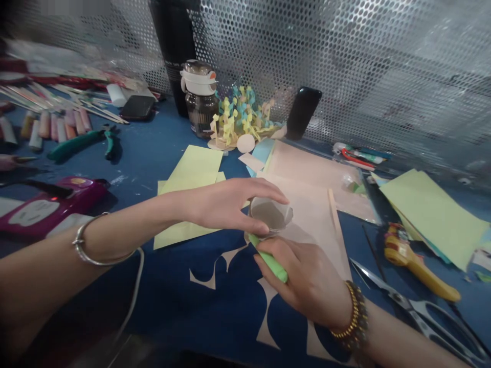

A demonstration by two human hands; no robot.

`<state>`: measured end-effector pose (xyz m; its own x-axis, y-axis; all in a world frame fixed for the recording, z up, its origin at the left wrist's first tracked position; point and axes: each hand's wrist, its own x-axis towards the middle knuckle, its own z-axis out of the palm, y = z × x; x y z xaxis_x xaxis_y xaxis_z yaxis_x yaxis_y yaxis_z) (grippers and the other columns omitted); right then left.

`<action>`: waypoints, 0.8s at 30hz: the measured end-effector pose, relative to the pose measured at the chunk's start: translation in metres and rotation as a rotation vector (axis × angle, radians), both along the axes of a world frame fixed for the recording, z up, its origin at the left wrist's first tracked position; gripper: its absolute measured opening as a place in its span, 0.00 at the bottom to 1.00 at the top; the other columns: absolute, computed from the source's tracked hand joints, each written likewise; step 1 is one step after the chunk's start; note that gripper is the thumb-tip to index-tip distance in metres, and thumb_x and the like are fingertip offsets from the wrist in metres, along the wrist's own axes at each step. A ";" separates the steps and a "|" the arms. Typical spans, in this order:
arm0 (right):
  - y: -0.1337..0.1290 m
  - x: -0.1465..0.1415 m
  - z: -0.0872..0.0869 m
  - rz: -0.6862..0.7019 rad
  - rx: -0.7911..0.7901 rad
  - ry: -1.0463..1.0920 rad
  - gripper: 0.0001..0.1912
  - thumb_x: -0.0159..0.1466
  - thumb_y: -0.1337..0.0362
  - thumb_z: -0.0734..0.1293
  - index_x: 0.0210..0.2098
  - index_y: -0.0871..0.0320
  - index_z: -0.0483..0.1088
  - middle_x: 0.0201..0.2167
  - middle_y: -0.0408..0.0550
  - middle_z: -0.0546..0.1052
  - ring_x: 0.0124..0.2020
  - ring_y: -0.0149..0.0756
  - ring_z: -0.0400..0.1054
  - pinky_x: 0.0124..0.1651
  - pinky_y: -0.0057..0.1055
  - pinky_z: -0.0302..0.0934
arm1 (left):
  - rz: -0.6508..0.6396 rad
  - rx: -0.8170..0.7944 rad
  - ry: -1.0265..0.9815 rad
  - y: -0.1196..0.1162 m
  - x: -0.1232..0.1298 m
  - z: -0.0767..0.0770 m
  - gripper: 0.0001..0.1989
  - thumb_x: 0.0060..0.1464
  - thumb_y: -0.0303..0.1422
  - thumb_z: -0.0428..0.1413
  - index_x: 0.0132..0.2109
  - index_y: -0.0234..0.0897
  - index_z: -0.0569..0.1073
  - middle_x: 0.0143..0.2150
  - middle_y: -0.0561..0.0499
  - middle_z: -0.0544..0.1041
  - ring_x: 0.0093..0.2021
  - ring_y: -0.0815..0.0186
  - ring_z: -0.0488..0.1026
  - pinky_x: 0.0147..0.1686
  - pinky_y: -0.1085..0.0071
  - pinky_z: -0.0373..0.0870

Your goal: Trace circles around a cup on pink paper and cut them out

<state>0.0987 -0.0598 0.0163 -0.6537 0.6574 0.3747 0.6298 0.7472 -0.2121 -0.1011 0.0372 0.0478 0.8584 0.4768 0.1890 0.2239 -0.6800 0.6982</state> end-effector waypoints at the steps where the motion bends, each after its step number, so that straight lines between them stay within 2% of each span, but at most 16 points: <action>1: 0.001 0.000 -0.001 -0.002 0.000 -0.003 0.07 0.65 0.66 0.62 0.43 0.57 0.64 0.35 0.47 0.78 0.32 0.35 0.75 0.31 0.29 0.65 | 0.001 0.001 -0.001 0.000 0.000 0.000 0.26 0.52 0.36 0.57 0.58 0.37 0.67 0.60 0.46 0.67 0.59 0.59 0.63 0.55 0.66 0.59; 8: 0.003 0.001 -0.007 0.005 0.028 -0.050 0.07 0.66 0.66 0.61 0.44 0.57 0.64 0.34 0.47 0.79 0.30 0.35 0.74 0.28 0.30 0.64 | -0.014 0.009 0.001 0.000 -0.001 0.000 0.25 0.53 0.36 0.57 0.58 0.35 0.67 0.59 0.46 0.68 0.58 0.62 0.64 0.54 0.69 0.59; 14: 0.002 -0.002 -0.004 0.027 0.045 -0.097 0.05 0.66 0.67 0.60 0.43 0.59 0.64 0.32 0.47 0.78 0.31 0.36 0.74 0.28 0.30 0.64 | -0.012 0.003 0.013 -0.001 -0.001 0.002 0.25 0.54 0.36 0.57 0.58 0.37 0.67 0.59 0.46 0.68 0.59 0.61 0.63 0.55 0.68 0.59; 24: -0.002 0.009 -0.001 -0.008 -0.093 -0.066 0.05 0.66 0.66 0.60 0.43 0.57 0.63 0.33 0.45 0.77 0.29 0.32 0.72 0.29 0.29 0.61 | 0.010 -0.009 0.030 -0.001 -0.001 0.003 0.25 0.54 0.36 0.57 0.58 0.37 0.67 0.60 0.47 0.67 0.58 0.62 0.64 0.53 0.69 0.60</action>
